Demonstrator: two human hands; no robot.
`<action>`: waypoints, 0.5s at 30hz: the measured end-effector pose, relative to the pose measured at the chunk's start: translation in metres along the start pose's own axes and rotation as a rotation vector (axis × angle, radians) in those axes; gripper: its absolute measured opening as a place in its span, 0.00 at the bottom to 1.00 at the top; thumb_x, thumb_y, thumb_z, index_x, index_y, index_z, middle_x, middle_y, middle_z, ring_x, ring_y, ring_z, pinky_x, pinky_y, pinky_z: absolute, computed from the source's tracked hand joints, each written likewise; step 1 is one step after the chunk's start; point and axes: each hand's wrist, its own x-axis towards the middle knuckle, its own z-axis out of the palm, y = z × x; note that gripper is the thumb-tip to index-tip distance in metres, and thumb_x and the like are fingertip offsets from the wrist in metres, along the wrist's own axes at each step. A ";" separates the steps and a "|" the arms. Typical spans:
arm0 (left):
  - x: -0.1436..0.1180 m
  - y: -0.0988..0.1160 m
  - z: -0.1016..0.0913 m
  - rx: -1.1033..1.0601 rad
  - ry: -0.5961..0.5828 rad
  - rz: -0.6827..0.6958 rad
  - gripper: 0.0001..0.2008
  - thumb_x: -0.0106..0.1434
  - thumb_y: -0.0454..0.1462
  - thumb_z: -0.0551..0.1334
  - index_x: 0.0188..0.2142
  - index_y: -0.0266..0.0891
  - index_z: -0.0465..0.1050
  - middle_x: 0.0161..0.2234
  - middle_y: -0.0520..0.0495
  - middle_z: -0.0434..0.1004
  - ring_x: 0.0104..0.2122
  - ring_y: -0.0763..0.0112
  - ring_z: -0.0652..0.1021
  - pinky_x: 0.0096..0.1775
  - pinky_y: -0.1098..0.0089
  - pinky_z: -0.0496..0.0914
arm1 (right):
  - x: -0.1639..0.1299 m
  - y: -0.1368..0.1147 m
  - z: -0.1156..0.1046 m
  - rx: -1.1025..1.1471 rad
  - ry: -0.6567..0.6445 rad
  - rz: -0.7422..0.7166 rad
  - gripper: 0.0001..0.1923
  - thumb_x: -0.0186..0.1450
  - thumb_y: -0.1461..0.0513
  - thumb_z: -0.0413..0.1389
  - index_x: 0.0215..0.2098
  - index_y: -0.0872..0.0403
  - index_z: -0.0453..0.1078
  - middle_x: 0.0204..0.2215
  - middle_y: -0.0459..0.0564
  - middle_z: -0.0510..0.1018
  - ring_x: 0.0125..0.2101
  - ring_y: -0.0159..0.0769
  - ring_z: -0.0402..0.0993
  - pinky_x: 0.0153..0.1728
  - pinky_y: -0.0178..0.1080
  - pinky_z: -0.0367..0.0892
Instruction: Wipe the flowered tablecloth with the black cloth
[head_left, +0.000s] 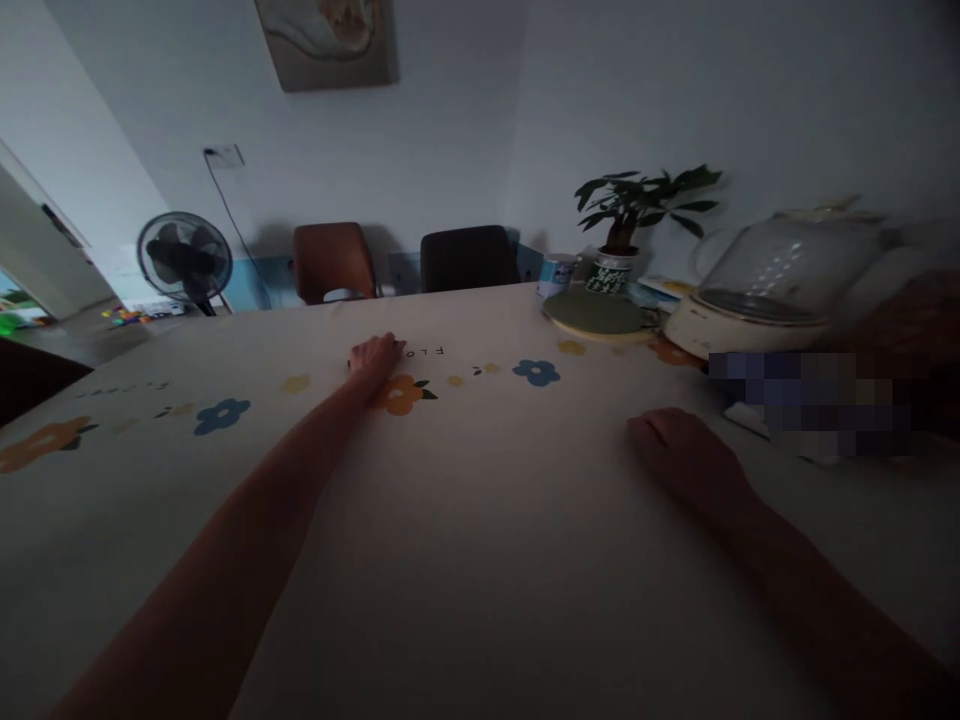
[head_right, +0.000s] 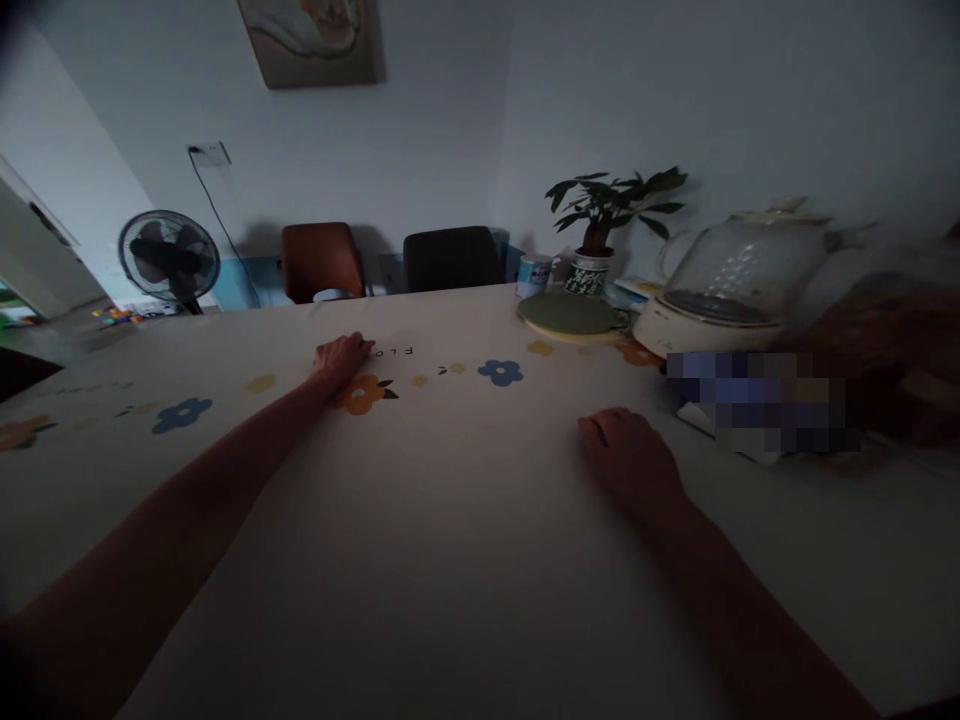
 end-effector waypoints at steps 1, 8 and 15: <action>-0.006 0.018 0.000 -0.004 -0.011 0.044 0.23 0.72 0.49 0.45 0.51 0.38 0.71 0.49 0.35 0.76 0.50 0.51 0.76 0.49 0.57 0.68 | 0.000 0.001 0.002 -0.007 0.019 -0.017 0.18 0.71 0.60 0.42 0.34 0.56 0.72 0.39 0.58 0.78 0.41 0.44 0.72 0.41 0.41 0.62; -0.109 0.101 -0.008 -0.012 -0.118 0.457 0.22 0.73 0.51 0.46 0.47 0.44 0.72 0.47 0.45 0.77 0.47 0.59 0.77 0.43 0.65 0.67 | -0.001 0.005 0.009 -0.036 0.063 -0.083 0.16 0.70 0.60 0.44 0.36 0.55 0.73 0.39 0.57 0.79 0.42 0.44 0.73 0.41 0.42 0.63; -0.171 0.043 -0.026 0.088 -0.181 0.412 0.21 0.73 0.48 0.44 0.42 0.42 0.72 0.42 0.44 0.78 0.44 0.59 0.78 0.40 0.65 0.66 | -0.010 -0.005 0.002 -0.030 0.063 -0.115 0.16 0.69 0.61 0.44 0.37 0.56 0.73 0.41 0.60 0.78 0.42 0.46 0.72 0.39 0.43 0.62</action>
